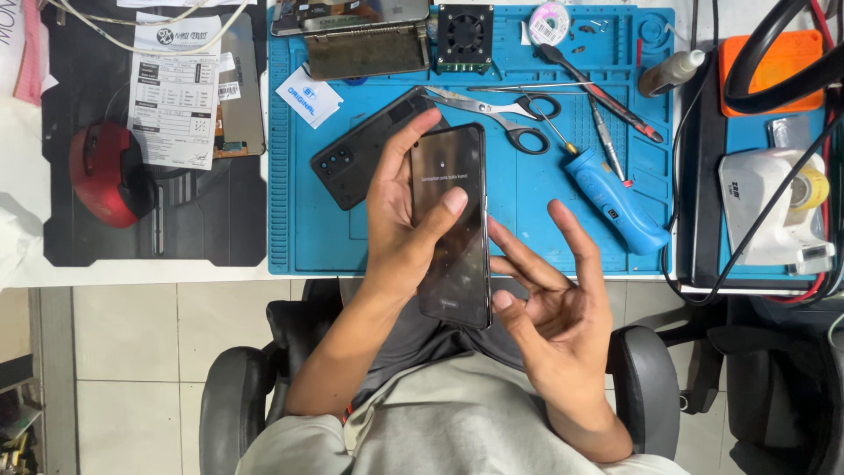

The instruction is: The person sits at a repair bench handling a smartphone. They power on and test the phone screen, separate the back frame from the display assembly, work on the exposed internals, and then use a screwdriver on the phone body while the frame lies on the mat.

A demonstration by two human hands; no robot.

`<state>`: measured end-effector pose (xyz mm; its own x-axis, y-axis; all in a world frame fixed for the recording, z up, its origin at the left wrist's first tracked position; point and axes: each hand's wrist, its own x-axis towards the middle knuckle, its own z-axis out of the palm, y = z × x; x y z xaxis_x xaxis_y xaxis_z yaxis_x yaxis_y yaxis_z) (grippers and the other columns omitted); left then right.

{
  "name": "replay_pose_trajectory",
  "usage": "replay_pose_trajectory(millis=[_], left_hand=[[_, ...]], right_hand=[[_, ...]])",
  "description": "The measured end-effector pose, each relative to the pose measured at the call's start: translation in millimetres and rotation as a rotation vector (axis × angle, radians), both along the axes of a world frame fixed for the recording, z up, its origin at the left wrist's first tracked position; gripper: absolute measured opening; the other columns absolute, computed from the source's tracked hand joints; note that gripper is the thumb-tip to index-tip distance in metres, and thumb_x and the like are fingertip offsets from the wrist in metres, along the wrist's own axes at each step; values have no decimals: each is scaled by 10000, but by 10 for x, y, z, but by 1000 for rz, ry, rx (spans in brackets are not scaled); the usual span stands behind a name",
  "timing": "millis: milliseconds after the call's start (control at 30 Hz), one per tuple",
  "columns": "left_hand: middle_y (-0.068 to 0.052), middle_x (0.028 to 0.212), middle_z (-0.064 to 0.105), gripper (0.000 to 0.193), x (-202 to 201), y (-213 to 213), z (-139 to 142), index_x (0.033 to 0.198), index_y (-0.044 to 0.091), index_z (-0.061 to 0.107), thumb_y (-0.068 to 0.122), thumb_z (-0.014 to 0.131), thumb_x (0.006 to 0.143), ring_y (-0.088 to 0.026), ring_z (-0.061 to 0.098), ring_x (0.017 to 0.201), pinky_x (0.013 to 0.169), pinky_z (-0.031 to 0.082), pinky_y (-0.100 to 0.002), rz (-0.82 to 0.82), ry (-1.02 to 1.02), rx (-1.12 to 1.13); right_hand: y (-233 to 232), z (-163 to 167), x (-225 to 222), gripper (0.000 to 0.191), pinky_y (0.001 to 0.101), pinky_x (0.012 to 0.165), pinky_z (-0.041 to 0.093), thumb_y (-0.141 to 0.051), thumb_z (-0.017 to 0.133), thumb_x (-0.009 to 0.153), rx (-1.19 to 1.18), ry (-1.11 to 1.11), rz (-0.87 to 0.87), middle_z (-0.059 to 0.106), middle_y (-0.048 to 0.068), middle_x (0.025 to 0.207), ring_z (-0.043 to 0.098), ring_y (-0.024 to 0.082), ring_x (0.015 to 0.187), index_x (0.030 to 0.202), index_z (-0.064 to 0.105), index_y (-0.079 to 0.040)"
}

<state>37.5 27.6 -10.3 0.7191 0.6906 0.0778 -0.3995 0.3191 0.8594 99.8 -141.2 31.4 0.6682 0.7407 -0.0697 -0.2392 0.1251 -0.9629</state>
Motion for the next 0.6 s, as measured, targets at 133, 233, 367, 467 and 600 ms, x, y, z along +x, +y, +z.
replay_pose_trajectory(millis=[133, 233, 367, 467, 600], left_hand=[[-114, 1314, 616, 718, -10, 3, 12, 1581, 1, 365, 118, 745, 984, -135, 621, 1193, 1061, 508, -278, 10, -27, 37], [-120, 1318, 610, 703, -52, -14, -9, 1562, -19, 346, 131, 732, 994, -137, 622, 1190, 1065, 507, -271, -1, -51, 73], [-121, 1298, 606, 727, -104, -67, -3, 1566, -39, 320, 138, 723, 988, -134, 619, 1169, 1056, 502, -268, -35, -70, 84], [-121, 1303, 606, 754, -124, -91, 19, 1564, -47, 316, 164, 735, 973, -137, 613, 1187, 1080, 490, -271, -47, -90, 85], [-127, 1321, 595, 779, -149, -100, 31, 1565, -52, 321, 210, 746, 968, -139, 585, 1166, 1101, 480, -278, -40, -83, 101]], right_hand=[[2, -2, 13, 840, 249, 862, 566, 87, 655, 945, -19, 2, -22, 605, 362, 1429, 674, 211, 1173, 1645, 205, -25], [25, -12, 31, 854, 270, 870, 591, 95, 664, 935, -29, -23, -51, 637, 338, 1364, 707, 219, 1116, 1638, 194, -24], [60, -32, 82, 887, 268, 812, 586, 121, 679, 917, -55, -71, -80, 672, 292, 1267, 721, 214, 1061, 1639, 185, -26], [78, -38, 114, 894, 264, 806, 580, 130, 680, 920, -34, -66, -78, 684, 280, 1235, 724, 208, 1044, 1647, 184, -24], [87, -26, 148, 891, 268, 802, 584, 129, 683, 914, -31, -77, -68, 695, 272, 1203, 730, 210, 1040, 1647, 196, -16]])
